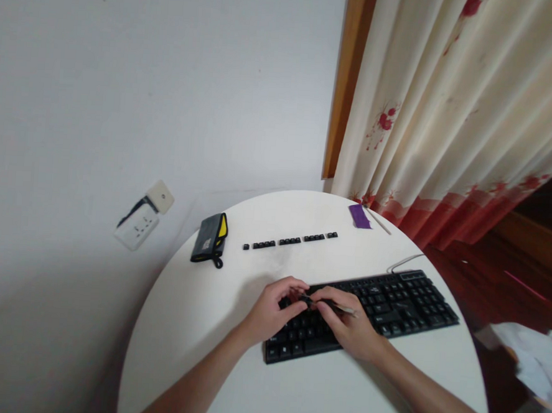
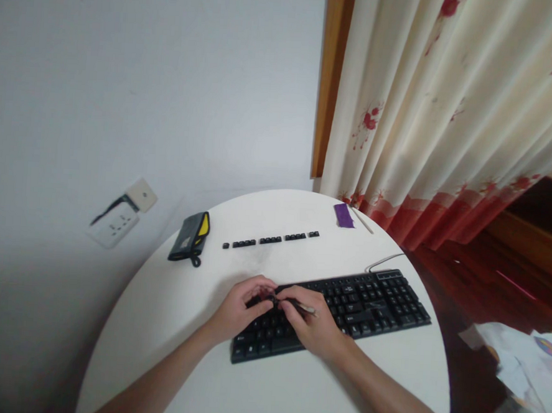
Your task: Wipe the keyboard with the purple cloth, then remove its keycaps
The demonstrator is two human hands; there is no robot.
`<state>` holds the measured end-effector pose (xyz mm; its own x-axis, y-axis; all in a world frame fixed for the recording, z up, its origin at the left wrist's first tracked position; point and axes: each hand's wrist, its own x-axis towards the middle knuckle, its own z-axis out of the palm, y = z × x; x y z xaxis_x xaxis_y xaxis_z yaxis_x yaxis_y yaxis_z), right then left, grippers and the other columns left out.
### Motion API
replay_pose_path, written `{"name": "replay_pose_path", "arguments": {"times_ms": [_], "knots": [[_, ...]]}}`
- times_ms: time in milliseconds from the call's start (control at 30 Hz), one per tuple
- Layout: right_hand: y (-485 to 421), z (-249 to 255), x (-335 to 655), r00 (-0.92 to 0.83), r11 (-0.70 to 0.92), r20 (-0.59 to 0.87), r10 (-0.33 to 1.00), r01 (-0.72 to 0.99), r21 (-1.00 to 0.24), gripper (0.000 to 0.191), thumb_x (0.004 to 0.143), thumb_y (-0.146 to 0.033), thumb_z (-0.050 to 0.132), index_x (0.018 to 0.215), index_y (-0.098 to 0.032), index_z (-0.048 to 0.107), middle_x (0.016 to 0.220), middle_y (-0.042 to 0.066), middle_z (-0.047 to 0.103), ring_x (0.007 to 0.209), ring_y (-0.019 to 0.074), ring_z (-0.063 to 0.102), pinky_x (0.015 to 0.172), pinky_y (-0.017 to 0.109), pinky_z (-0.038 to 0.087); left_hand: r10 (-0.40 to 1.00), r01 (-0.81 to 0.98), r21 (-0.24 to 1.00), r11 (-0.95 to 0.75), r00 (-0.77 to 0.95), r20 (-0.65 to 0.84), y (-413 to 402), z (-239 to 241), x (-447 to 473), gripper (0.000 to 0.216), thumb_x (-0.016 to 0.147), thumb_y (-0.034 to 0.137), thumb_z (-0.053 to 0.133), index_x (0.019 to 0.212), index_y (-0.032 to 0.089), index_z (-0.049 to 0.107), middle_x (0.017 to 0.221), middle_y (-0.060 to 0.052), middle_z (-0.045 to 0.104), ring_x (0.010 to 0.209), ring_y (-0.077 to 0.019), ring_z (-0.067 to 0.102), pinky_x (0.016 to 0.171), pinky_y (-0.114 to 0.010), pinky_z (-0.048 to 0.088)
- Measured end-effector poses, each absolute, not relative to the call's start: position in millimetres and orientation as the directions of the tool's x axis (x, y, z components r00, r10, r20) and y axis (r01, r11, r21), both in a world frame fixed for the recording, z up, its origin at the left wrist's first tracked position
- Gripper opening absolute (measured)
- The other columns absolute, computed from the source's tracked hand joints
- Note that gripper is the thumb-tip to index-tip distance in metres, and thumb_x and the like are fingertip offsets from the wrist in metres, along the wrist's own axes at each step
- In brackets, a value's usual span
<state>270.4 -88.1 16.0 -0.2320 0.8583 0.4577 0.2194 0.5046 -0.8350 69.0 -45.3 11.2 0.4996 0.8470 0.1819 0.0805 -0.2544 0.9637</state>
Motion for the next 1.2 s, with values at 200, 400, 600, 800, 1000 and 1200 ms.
{"name": "replay_pose_path", "arguments": {"times_ms": [200,400,600,800,1000,1200], "knots": [[-88.2,16.1,272.8,-0.167,0.466,0.436,0.884,0.256,-0.847,0.016,0.094,-0.019,0.055,0.1,-0.021,0.07,0.091,0.004,0.074,0.083,0.0157,0.068,0.079,0.026,0.052,0.834,-0.027,0.953,-0.3,0.479,0.276,-43.1,5.6,70.2,0.015,0.088,0.021,0.066,0.101,0.017,0.071,0.109,-0.01,0.066,0.1,-0.0211,0.066,0.086,-0.033,0.056],[-87.8,17.1,270.8,-0.134,0.415,0.394,0.909,0.231,-0.88,0.016,0.095,-0.022,0.055,0.1,-0.021,0.07,0.09,0.003,0.074,0.082,0.0155,0.069,0.077,0.025,0.053,0.846,0.081,0.914,-0.398,0.417,0.332,-41.8,3.2,69.0,0.013,0.086,0.018,0.069,0.096,0.02,0.077,0.109,-0.009,0.067,0.098,-0.0207,0.067,0.082,-0.032,0.058],[-87.7,14.5,270.4,-0.064,0.331,0.325,0.943,0.213,-0.919,0.017,0.095,-0.027,0.055,0.098,-0.019,0.07,0.081,0.003,0.071,0.075,0.0157,0.066,0.071,0.026,0.052,0.834,0.171,0.854,-0.492,0.373,0.406,-40.6,9.1,70.6,0.015,0.085,0.011,0.069,0.091,0.021,0.078,0.099,-0.006,0.072,0.093,-0.0186,0.068,0.088,-0.033,0.055],[-87.2,12.4,269.0,-0.031,0.26,0.259,0.965,0.214,-0.942,0.018,0.094,-0.028,0.055,0.091,-0.018,0.069,0.075,0.001,0.066,0.068,0.014,0.059,0.064,0.025,0.046,0.811,0.18,0.831,-0.527,0.397,0.429,-42.8,5.9,71.6,0.013,0.086,0.012,0.068,0.092,0.02,0.076,0.094,-0.005,0.072,0.089,-0.0175,0.068,0.084,-0.031,0.055],[-88.1,9.2,268.6,-0.039,0.226,0.224,0.974,0.26,-0.939,0.018,0.095,-0.026,0.051,0.086,-0.018,0.064,0.071,-0.001,0.06,0.062,0.0124,0.052,0.06,0.024,0.04,0.771,0.188,0.787,-0.587,0.427,0.473,-43.5,3.5,72.8,0.016,0.087,0.011,0.066,0.095,0.021,0.075,0.095,-0.005,0.072,0.089,-0.0168,0.067,0.083,-0.03,0.055],[-86.8,12.5,270.9,-0.055,0.313,0.313,0.948,0.326,-0.892,0.024,0.1,-0.025,0.043,0.081,-0.02,0.056,0.079,0.001,0.06,0.075,0.0156,0.056,0.072,0.028,0.043,0.769,0.219,0.757,-0.615,0.376,0.516,-44.3,7.7,70.5,0.014,0.087,0.013,0.068,0.097,0.02,0.074,0.094,-0.005,0.072,0.087,-0.0163,0.067,0.081,-0.029,0.055]]}}
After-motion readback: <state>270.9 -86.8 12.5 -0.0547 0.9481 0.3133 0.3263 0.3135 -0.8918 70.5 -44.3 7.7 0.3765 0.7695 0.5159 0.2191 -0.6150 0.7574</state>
